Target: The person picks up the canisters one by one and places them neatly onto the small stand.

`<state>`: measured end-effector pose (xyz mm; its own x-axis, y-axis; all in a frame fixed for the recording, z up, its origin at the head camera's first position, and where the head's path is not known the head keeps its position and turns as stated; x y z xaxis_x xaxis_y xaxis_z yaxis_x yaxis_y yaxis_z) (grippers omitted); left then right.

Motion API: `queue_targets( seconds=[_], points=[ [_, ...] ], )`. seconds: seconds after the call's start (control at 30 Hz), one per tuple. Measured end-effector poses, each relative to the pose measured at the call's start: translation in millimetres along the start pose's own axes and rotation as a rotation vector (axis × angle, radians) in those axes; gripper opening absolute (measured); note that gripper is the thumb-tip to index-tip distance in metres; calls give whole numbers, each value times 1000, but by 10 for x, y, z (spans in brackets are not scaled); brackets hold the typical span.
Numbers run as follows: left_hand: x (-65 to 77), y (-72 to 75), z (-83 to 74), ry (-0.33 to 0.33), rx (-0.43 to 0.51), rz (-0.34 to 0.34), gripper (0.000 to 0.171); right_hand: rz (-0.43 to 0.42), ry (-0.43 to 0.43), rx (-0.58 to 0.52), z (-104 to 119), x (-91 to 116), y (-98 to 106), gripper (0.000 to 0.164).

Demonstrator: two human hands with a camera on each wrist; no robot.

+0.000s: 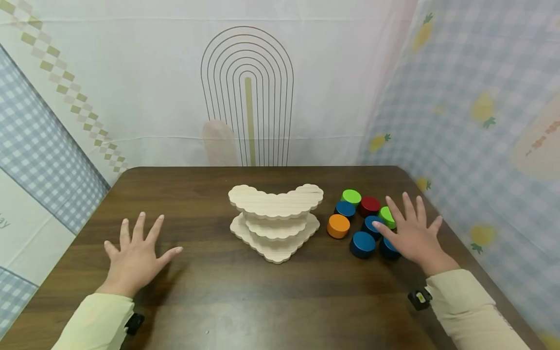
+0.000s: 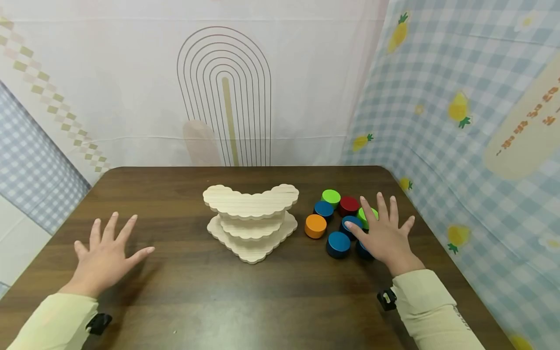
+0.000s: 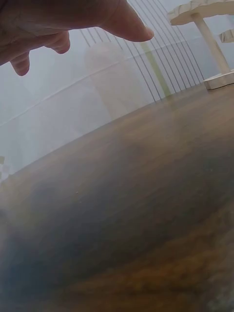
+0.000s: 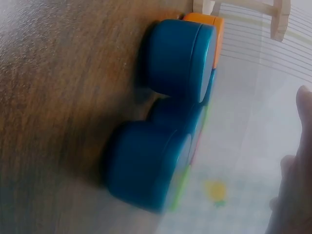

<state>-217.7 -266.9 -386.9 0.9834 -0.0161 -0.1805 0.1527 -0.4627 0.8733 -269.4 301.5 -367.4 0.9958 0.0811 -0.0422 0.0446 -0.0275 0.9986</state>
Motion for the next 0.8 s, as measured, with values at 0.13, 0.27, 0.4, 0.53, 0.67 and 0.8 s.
queue_targets(
  seconds=[0.13, 0.27, 0.4, 0.53, 0.67, 0.8],
  points=[
    [-14, -6, -12, 4, 8, 3, 92, 4, 3, -4, -12, 8, -29, 88],
    [-37, -12, -29, 5, 12, 9, 92, 9, 5, -9, -22, 11, -61, 88],
    [-76, -23, -54, 3, 21, 14, 92, 19, 1, -18, -43, 17, -103, 89],
    [-123, -44, -92, -3, 27, 15, 92, 39, -17, -35, -84, 25, -159, 90],
    [-174, -91, -127, -12, 33, 20, 91, 58, -26, -57, -129, 41, -224, 90],
    [-239, -134, -151, -19, 46, 18, 91, 74, -28, -80, -162, 58, -288, 90]
  ],
)
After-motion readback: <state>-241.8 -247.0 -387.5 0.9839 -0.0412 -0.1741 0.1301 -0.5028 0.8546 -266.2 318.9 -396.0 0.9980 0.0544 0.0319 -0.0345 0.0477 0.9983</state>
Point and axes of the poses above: each hand's wrist, its own x-axis away from the middle knuckle, its own y-axis out of the back of the hand, z = x × y, the point moved 8 cm from there along -x, towards the middle knuckle, and after that the axes turned 14 degrees about x, right-handed, at the moved point
